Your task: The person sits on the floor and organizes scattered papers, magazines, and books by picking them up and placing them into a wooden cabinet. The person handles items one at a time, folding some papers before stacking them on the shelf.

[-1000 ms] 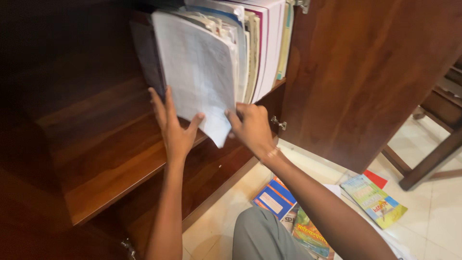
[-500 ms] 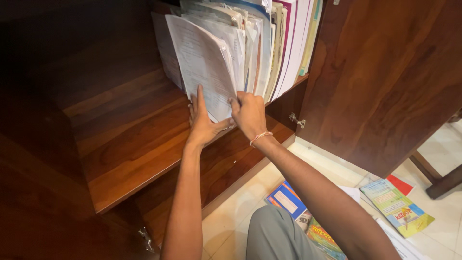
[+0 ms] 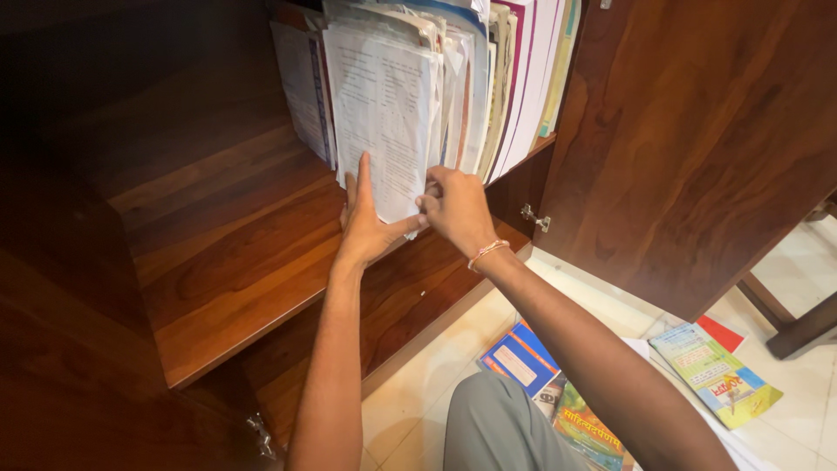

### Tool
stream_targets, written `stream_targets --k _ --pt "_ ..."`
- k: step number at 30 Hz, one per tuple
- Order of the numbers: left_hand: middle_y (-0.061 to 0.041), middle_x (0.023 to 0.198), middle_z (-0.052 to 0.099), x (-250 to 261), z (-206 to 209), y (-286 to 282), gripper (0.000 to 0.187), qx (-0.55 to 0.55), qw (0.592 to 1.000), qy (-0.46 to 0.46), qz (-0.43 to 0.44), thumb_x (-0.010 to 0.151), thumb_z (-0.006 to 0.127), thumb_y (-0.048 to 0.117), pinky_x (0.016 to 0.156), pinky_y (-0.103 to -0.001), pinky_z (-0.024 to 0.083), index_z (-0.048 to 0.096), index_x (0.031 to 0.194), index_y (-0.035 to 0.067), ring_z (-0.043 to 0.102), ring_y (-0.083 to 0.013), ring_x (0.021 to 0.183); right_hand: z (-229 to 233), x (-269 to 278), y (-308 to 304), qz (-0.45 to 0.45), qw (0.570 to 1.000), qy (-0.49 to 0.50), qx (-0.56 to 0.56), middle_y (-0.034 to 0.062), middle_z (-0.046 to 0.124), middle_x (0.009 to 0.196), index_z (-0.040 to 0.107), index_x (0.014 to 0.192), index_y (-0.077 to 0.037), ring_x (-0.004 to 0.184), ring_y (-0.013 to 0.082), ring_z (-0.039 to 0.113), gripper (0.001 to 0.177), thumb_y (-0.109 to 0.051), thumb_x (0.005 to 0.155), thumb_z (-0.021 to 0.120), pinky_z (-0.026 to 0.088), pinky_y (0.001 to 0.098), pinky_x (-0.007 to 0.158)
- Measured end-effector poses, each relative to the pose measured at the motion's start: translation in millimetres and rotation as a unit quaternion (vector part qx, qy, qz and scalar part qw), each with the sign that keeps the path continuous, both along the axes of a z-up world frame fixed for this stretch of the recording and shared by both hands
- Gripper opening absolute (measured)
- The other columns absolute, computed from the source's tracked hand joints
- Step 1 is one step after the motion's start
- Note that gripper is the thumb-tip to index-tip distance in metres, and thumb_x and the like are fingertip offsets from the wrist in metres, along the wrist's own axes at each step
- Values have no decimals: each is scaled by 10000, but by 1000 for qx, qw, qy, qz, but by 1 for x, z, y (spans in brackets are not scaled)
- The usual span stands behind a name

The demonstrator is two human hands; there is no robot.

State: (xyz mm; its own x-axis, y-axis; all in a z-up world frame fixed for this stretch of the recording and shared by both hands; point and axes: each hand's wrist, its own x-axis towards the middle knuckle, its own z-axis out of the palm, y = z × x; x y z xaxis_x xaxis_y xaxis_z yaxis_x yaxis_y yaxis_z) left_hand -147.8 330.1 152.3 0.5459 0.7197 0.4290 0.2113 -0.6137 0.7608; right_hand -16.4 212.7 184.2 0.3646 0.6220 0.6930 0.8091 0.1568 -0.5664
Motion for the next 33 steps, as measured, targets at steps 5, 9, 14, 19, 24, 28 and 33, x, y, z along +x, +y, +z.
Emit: stream_targets --k 5,9,14,19,24,28,33 --pt "-221 1659 248 -1 3 -2 1414 -35 996 -59 -61 514 990 271 1180 -421 401 103 1613 184 334 -354 1513 3 -1 -7 -4 993 113 -45 119 743 675 692 865 22 578 189 763 113 -61 837 762 603 302 574" --pt "-183 1721 203 0 3 9 1378 -78 978 -134 -139 581 980 132 1264 -434 307 123 1658 194 266 -328 1579 3 1 -5 -34 998 47 17 138 737 698 699 875 13 591 213 742 177 -87 803 827 575 329 567" --pt "-157 1701 168 6 0 13 1438 -52 992 -67 -89 495 997 82 1254 -424 256 136 1637 223 200 -313 1564 -1 4 -7 -49 998 3 47 143 741 740 685 890 -3 639 259 745 192 -104 818 831 566 354 581" --pt "-170 1686 190 19 0 20 1448 -19 994 -66 -90 493 997 68 1249 -429 265 119 1636 206 217 -327 1553 -2 3 -4 -65 993 -55 78 165 734 789 676 900 -15 723 319 738 244 -143 801 860 563 396 627" --pt "-177 1668 222 19 -3 20 1431 -12 991 -102 -80 493 991 66 1239 -441 318 137 1633 200 266 -334 1535 5 0 -3 -81 994 -45 54 141 742 776 682 899 -36 701 292 737 250 -182 802 860 558 389 618" --pt "-176 1671 198 17 -4 13 1401 -25 991 -123 -54 525 986 68 1240 -455 299 142 1634 208 249 -332 1538 3 5 -15 -84 996 -23 34 107 762 780 697 887 -49 660 251 740 243 -217 812 856 557 368 594" --pt "-160 1705 208 14 -3 10 1298 -14 988 -145 -50 599 980 112 1272 -456 237 202 1633 204 215 -322 1574 -3 12 -28 -61 996 -1 65 104 760 788 715 895 -36 683 212 756 230 -215 833 845 583 316 624"
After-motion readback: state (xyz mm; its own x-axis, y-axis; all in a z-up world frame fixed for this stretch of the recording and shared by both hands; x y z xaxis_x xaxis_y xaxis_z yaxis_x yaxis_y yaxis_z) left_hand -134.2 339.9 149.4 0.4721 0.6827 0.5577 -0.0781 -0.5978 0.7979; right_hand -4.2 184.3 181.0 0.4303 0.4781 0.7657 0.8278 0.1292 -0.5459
